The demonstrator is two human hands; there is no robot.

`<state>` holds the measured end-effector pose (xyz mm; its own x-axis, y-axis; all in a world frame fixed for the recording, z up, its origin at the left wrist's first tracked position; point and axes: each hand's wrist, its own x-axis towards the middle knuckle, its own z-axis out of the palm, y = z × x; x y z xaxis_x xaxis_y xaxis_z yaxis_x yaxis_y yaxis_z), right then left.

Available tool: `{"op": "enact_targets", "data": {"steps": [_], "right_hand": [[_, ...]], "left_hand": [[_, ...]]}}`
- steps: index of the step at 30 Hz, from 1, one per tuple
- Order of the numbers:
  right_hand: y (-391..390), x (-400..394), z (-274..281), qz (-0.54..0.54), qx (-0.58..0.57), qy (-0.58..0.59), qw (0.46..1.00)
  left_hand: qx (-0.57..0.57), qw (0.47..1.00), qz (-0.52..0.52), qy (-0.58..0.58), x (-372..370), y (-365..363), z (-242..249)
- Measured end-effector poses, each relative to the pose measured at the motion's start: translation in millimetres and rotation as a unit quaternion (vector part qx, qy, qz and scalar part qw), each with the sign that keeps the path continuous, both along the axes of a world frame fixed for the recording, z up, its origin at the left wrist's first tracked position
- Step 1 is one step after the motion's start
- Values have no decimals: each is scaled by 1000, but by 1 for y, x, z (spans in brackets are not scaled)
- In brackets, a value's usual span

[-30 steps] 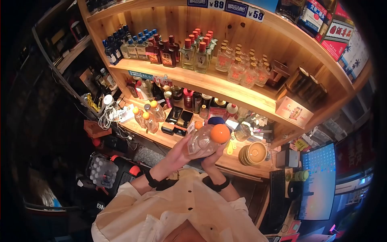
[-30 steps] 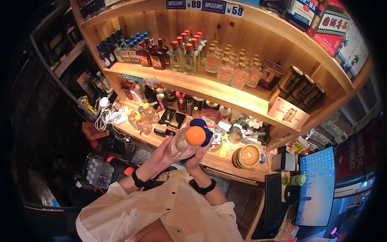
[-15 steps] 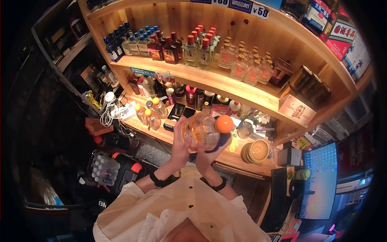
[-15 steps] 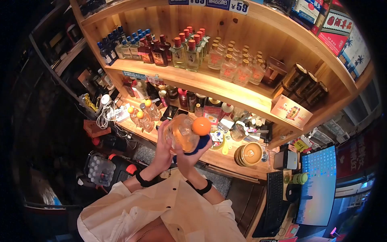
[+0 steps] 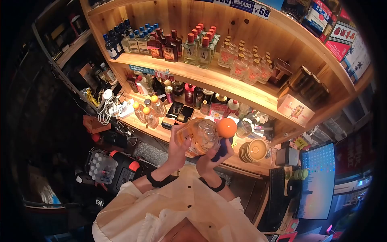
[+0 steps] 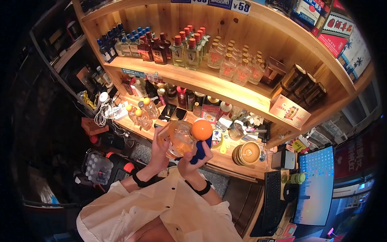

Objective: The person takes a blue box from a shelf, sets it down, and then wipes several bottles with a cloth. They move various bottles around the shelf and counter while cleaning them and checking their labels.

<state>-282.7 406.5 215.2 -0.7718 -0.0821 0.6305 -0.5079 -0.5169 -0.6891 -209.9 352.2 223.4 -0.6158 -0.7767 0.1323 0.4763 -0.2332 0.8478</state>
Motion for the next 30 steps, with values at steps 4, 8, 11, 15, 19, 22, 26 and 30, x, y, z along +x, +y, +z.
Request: {"op": "enact_targets", "data": {"steps": [4,8,11,15,19,22,26,30], "right_hand": [[-5,14,-18,-62,-7,-115,991],[0,2,-1,17,1,-133,991],[8,-17,-1,112,-25,-134,984],[13,-29,11,165,17,-176,970],[11,-44,17,263,126,-152,944],[6,-47,9,294,195,-145,924],[1,-39,4,243,193,-113,944],[0,-33,9,124,245,153,949]], "left_hand": [[-72,994,77,-6,-7,13,13],[-98,990,97,0,-6,8,0],[94,993,-55,53,9,3,11],[56,988,-133,57,15,-13,8],[-20,980,-196,-28,22,-21,0],[34,970,-231,-68,23,-21,-7],[58,980,-176,-71,25,-13,-6],[51,985,-121,-111,27,-8,-16]]}}
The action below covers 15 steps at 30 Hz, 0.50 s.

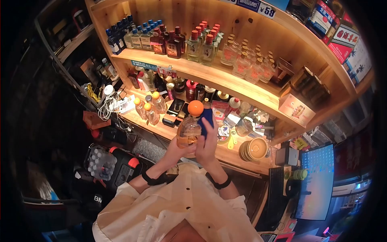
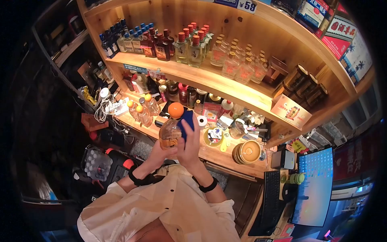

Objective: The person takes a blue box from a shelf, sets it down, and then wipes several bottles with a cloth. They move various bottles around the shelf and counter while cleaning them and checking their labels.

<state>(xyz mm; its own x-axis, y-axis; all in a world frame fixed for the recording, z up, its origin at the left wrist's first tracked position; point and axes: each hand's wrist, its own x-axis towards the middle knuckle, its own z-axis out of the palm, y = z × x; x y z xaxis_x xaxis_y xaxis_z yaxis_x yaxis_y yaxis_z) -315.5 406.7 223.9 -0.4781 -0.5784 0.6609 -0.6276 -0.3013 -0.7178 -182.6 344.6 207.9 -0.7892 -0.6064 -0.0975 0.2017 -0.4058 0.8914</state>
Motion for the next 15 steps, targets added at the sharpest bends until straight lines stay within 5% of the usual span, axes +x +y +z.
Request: {"op": "enact_targets", "data": {"steps": [2,4,7,15], "right_hand": [[1,2,1,10,-18,112,993],[4,-1,0,21,-20,104,994],[7,-11,6,109,5,328,938],[6,-15,47,187,18,426,885]], "left_hand": [[3,1000,1,13,1,-1,-3],[5,1000,-1,24,4,-3,-10],[-8,1000,-6,25,8,-7,-17],[25,998,-47,38,15,-10,-18]]}}
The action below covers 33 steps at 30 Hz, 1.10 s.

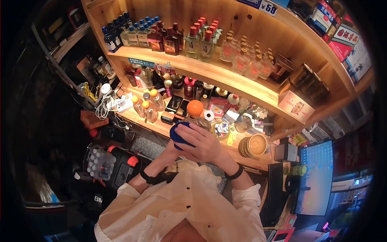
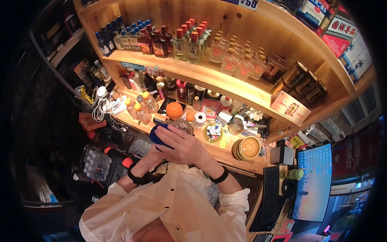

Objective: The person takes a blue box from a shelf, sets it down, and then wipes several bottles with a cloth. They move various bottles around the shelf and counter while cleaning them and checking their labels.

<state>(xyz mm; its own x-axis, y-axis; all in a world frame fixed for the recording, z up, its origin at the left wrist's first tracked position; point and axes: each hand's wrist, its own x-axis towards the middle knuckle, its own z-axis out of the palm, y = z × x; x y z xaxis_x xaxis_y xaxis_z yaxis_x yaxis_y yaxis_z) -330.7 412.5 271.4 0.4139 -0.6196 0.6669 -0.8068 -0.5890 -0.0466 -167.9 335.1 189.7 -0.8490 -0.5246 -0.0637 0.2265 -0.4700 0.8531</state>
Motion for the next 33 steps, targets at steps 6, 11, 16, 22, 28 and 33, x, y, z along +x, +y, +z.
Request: {"op": "enact_targets", "data": {"steps": [6,11,16,22,28,33], "right_hand": [[1,15,-39,-77,-113,-237,962],[-1,22,-45,-100,-125,-84,984],[12,20,-29,-43,-108,43,992],[22,3,-47,3,-154,25,988],[31,15,-88,-153,-143,-304,930],[25,21,-77,-198,-71,-459,863]], "left_hand": [[-42,996,3,73,-3,-7,-4],[-18,997,43,-61,-1,-8,-21],[117,992,-23,-33,6,-15,-10],[85,991,-67,72,3,-10,-7],[81,992,-31,96,-5,-8,5],[92,994,-16,62,-7,-8,9]]}}
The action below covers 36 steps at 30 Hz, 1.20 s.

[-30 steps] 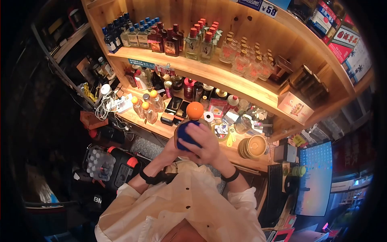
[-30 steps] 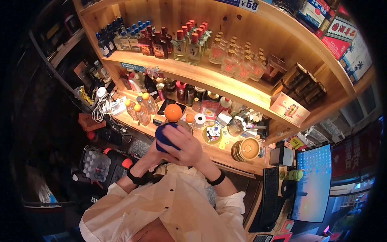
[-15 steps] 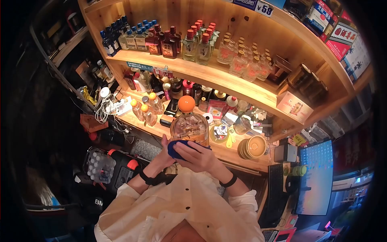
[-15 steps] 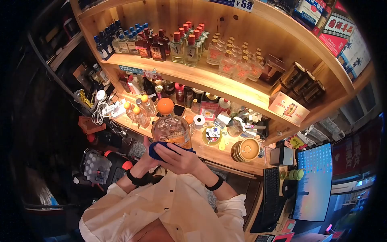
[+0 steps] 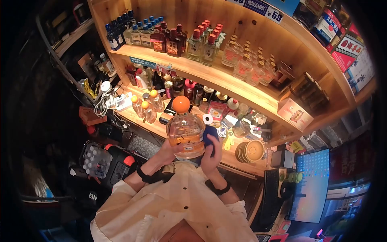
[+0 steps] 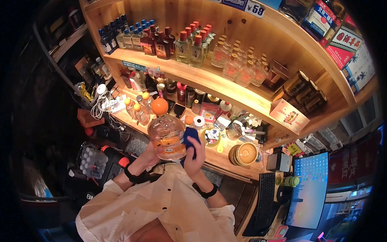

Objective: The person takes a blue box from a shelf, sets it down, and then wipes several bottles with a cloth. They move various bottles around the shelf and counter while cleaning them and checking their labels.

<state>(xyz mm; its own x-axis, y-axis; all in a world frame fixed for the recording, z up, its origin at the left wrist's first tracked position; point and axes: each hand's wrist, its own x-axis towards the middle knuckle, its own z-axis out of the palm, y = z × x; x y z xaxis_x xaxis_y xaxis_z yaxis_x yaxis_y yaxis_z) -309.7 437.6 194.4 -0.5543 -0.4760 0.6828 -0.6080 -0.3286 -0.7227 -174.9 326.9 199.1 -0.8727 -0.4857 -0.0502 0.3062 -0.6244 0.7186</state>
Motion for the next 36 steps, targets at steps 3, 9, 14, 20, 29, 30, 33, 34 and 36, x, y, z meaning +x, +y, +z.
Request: {"op": "enact_targets", "data": {"steps": [3,9,14,20,29,30,33,34,36], "right_hand": [[-9,-24,-10,-28,79,-150,985],[-2,-82,-177,4,289,-81,954],[-27,-80,-215,-22,345,-22,938],[-37,-77,-214,-10,372,143,917],[-41,-48,20,185,272,-169,929],[-46,-44,42,218,251,-183,925],[-62,-43,79,184,367,81,908],[-65,-44,75,185,365,87,908],[-64,-48,57,211,382,90,895]], "left_hand": [[24,999,22,-1,8,-6,-20],[5,996,74,-48,52,-27,-41],[-11,991,99,-88,73,-20,-48],[-25,993,82,-83,71,-7,-50],[-171,971,81,-144,30,-27,-30],[-199,969,66,-133,26,-30,-28],[-248,960,-1,-129,20,-34,-54],[-286,949,-26,-129,18,-37,-57],[-252,959,-55,-118,22,-43,-45]]}}
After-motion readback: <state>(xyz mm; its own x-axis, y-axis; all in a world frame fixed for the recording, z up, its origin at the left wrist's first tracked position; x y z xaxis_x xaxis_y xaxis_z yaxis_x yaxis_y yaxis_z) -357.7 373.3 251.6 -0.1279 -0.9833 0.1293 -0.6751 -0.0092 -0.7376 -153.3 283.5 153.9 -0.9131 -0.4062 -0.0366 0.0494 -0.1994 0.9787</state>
